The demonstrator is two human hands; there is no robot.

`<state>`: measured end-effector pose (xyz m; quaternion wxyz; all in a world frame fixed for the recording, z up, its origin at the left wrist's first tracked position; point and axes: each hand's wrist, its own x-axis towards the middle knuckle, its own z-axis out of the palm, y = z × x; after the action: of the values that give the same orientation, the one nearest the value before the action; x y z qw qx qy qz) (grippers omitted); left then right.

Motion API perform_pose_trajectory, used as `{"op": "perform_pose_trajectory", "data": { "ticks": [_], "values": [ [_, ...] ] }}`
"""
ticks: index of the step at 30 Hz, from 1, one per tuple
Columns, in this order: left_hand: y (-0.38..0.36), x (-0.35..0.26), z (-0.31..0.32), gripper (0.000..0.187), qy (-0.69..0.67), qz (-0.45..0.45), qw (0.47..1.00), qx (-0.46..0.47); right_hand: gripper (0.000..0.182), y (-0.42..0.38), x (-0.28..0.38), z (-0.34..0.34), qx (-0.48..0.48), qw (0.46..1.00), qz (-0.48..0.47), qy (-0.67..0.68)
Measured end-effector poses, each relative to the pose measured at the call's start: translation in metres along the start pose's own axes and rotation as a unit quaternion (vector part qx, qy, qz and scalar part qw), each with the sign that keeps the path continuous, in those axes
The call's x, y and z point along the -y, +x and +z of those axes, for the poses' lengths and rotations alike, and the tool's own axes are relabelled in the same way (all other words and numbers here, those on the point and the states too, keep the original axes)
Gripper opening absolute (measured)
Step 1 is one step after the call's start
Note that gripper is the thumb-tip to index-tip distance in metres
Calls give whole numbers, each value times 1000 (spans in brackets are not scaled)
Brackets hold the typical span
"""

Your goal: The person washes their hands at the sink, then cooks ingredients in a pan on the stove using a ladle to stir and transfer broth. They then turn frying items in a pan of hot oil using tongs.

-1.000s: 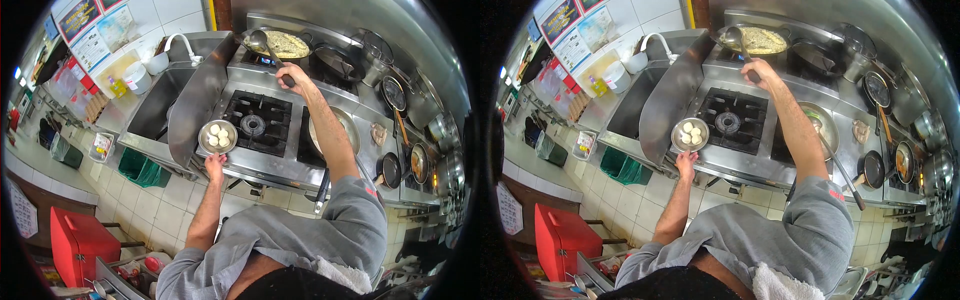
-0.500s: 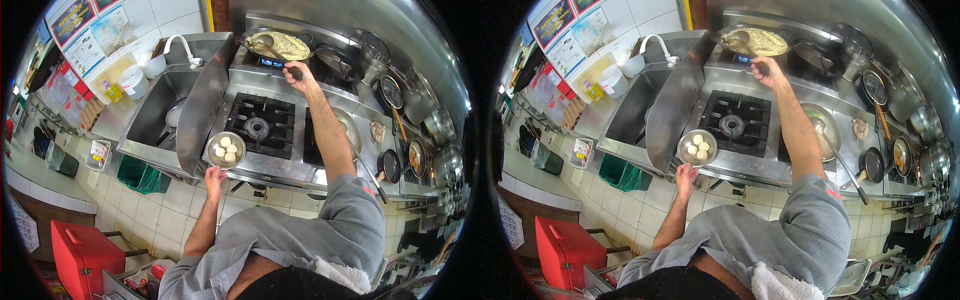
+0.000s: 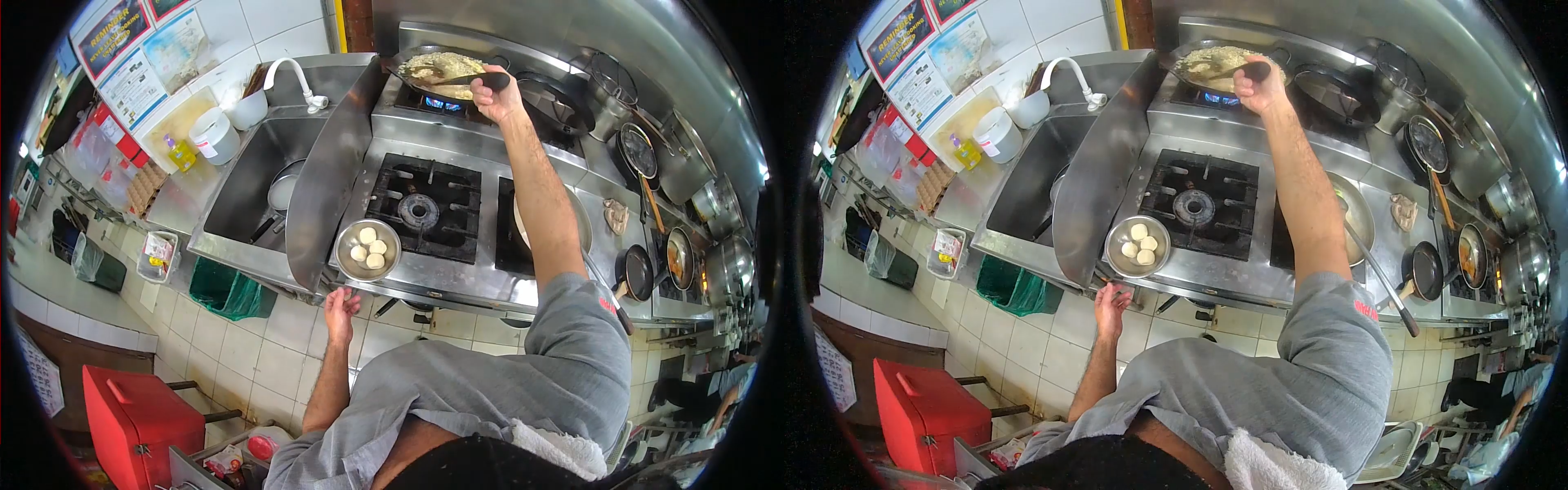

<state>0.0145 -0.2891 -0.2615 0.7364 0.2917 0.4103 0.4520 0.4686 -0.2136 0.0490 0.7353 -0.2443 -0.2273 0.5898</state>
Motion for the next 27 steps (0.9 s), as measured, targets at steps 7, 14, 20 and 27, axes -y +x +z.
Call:
{"op": "perform_pose_trajectory", "data": {
  "ticks": [7,14,20,27],
  "values": [
    [-6,2,-15,23,-11,0,999,-31,20,17,18,27,-23,999,22,43],
    [-14,8,-33,31,11,-32,999,-36,16,28,39,54,-17,997,66,31],
    [-18,7,-38,31,11,-51,997,-61,15,25,39,73,-62,993,82,-57],
    [-16,11,-45,31,24,-67,996,-60,20,6,26,74,-71,981,103,-148]
  ]
}}
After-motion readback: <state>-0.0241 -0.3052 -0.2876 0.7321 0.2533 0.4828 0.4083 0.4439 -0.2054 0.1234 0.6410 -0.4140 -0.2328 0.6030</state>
